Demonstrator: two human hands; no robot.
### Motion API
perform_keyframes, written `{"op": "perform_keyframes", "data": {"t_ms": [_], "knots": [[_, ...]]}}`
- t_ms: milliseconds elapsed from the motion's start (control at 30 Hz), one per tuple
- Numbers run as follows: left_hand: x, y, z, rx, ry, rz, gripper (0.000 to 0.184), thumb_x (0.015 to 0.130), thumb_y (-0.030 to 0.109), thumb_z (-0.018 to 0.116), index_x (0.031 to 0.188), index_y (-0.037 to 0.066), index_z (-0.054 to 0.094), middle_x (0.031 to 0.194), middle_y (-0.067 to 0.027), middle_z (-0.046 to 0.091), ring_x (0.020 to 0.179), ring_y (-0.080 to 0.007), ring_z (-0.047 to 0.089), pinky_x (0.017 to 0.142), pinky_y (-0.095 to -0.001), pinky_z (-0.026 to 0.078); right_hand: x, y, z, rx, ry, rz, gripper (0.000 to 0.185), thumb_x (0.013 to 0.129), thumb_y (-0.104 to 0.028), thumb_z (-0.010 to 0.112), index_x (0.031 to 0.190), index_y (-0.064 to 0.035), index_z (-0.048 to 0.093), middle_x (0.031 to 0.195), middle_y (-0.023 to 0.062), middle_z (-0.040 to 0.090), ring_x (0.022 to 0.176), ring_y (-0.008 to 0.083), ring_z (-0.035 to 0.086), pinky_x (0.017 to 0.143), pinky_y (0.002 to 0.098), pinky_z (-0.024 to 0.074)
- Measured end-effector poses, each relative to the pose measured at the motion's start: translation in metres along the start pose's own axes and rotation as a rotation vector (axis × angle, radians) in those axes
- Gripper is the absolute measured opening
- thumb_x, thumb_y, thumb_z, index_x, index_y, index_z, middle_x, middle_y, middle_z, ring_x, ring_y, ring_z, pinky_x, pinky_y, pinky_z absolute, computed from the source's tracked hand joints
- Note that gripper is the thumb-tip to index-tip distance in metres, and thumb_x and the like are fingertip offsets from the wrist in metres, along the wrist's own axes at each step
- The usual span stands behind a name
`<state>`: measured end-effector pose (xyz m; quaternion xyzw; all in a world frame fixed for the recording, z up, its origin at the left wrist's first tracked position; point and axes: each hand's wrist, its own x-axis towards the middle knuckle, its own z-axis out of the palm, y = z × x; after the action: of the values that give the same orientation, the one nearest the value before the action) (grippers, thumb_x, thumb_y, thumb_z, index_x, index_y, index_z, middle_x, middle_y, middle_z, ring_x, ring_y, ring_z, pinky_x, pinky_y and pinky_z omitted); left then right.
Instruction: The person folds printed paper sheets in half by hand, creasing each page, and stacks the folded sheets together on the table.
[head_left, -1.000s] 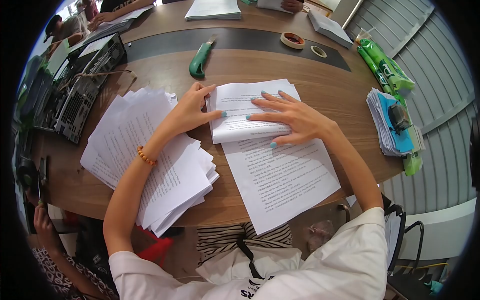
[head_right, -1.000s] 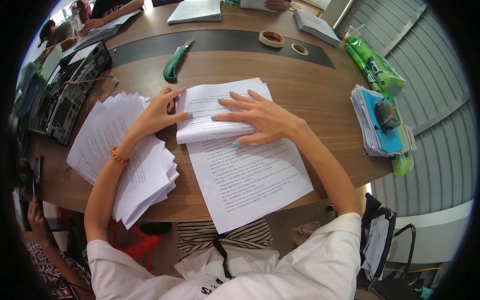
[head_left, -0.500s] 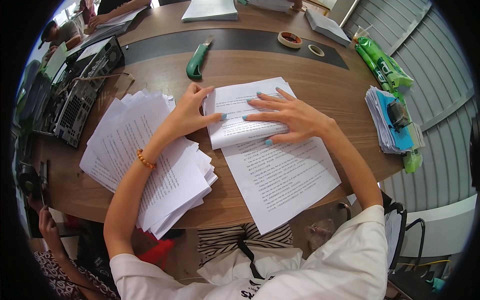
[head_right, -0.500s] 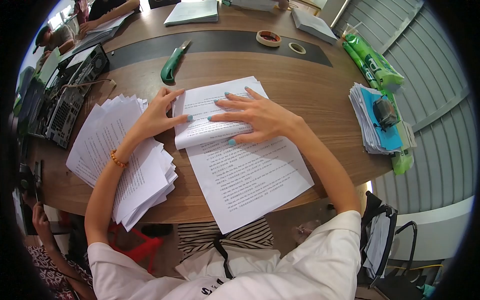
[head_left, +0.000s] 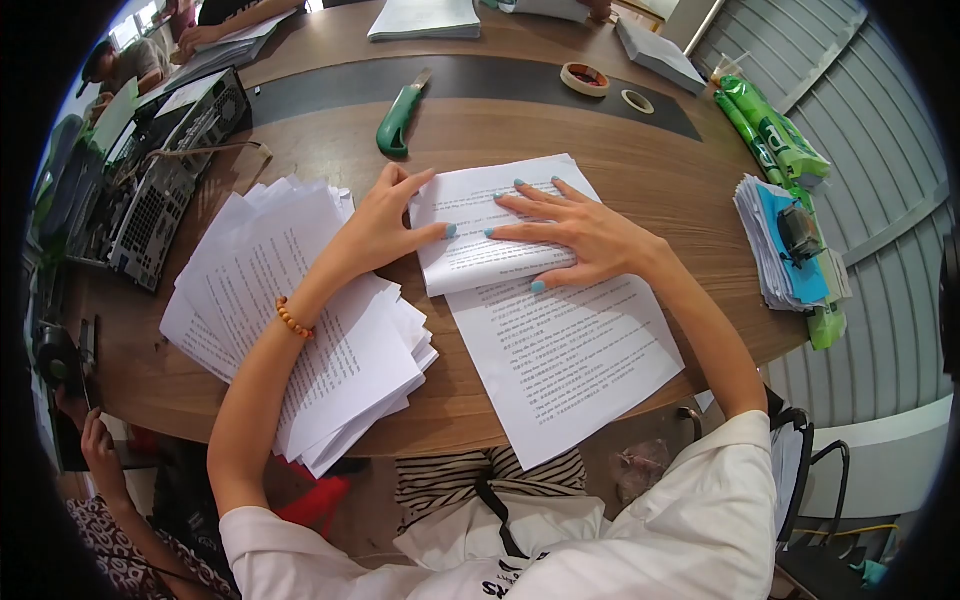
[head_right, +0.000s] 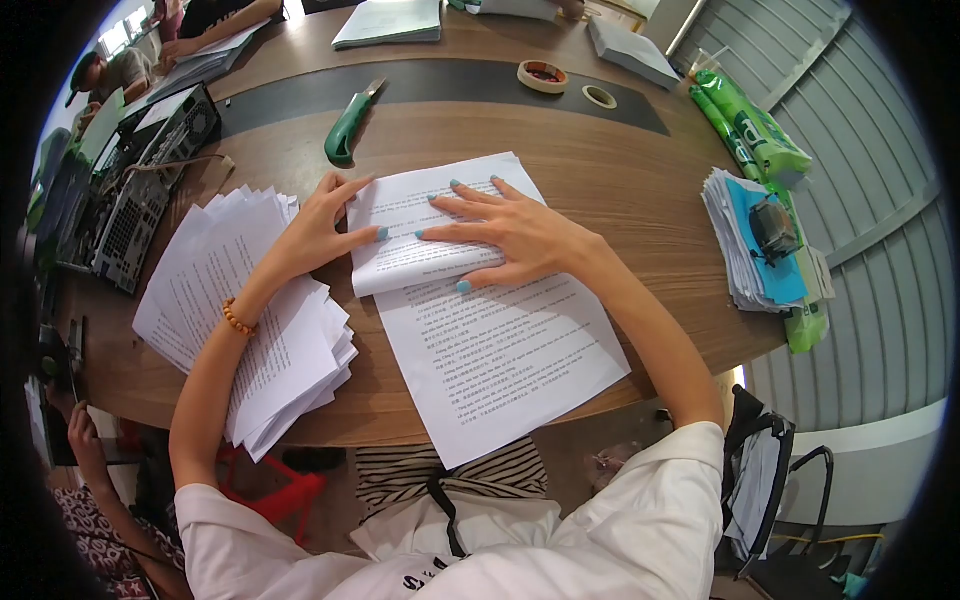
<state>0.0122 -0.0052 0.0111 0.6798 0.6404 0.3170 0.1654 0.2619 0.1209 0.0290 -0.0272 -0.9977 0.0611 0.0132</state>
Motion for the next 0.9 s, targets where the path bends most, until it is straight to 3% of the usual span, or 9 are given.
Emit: {"op": "perform_keyframes", "data": {"t_ms": [67,133,233,333,433,533,900], "knots": [[-0.002,0.006,-0.001,-0.004,0.015,0.025,0.061,0.073,0.03,0.07,0.127,0.011,0.05,0.102,-0.0142,0.045,0.089,-0.025,0.053,0.076,-0.0309,0.048,-0.002,0.0,0.004,-0.027,0.004,-0.008,0.062,0.08,-0.06,0.047,0.134,-0.0316,0.038,0.144,0.0067,0.026,0.134,0.032,0.021,0.106,0.0589,0.0127],[-0.004,0.01,-0.001,-0.003,-0.044,0.063,0.048,0.075,0.03,0.069,0.121,0.025,0.057,0.101,-0.0128,0.045,0.086,-0.0244,0.054,0.075,-0.0309,0.048,-0.003,-0.001,0.008,-0.048,0.007,-0.018,0.062,0.081,-0.061,0.043,0.135,-0.0309,0.036,0.145,0.0067,0.023,0.134,0.0322,0.018,0.107,0.0586,0.011],[-0.002,0.002,0.003,0.074,-0.051,0.104,0.038,0.076,0.03,0.068,0.114,0.029,0.062,0.101,-0.0117,0.046,0.083,-0.024,0.055,0.075,-0.0312,0.048,-0.005,-0.003,0.011,-0.084,-0.004,0.007,0.063,0.084,-0.061,0.036,0.138,-0.0302,0.029,0.147,0.0063,0.019,0.135,0.032,0.014,0.108,0.0572,0.0074],[-0.002,0.001,0.003,0.105,-0.041,0.149,0.034,0.077,0.029,0.067,0.111,0.027,0.064,0.1,-0.011,0.046,0.08,-0.0238,0.055,0.075,-0.0315,0.048,-0.004,-0.012,0.007,-0.138,-0.02,0.034,0.063,0.084,-0.061,0.035,0.139,-0.0312,0.026,0.147,0.0061,0.019,0.136,0.0309,0.013,0.108,0.0562,0.0052],[-0.001,0.003,0.004,0.094,-0.051,0.126,0.034,0.078,0.026,0.067,0.112,0.028,0.063,0.1,-0.0109,0.047,0.078,-0.0231,0.055,0.074,-0.0319,0.047,-0.001,-0.035,0.002,-0.183,-0.021,-0.007,0.063,0.086,-0.059,0.037,0.139,-0.0258,0.027,0.146,0.006,0.022,0.136,0.0262,0.016,0.109,0.0551,0.0061],[-0.001,0.003,0.003,0.099,-0.073,0.112,0.035,0.078,0.025,0.067,0.112,0.027,0.063,0.1,-0.0113,0.047,0.077,-0.0225,0.054,0.073,-0.0319,0.047,0.01,-0.058,0.0,-0.138,0.093,-0.109,0.063,0.089,-0.05,0.039,0.138,-0.0113,0.029,0.143,0.007,0.028,0.134,0.0201,0.024,0.109,0.052,0.0112],[-0.002,0.007,0.001,0.116,-0.092,0.111,0.035,0.078,0.027,0.066,0.113,0.027,0.062,0.099,-0.0097,0.047,0.078,-0.0212,0.052,0.074,-0.0305,0.045,0.001,-0.084,0.013,0.152,0.007,-0.215,0.068,0.089,-0.042,0.044,0.136,0.0036,0.025,0.142,0.0194,0.026,0.134,0.0279,0.022,0.11,0.041,0.0165]]}}
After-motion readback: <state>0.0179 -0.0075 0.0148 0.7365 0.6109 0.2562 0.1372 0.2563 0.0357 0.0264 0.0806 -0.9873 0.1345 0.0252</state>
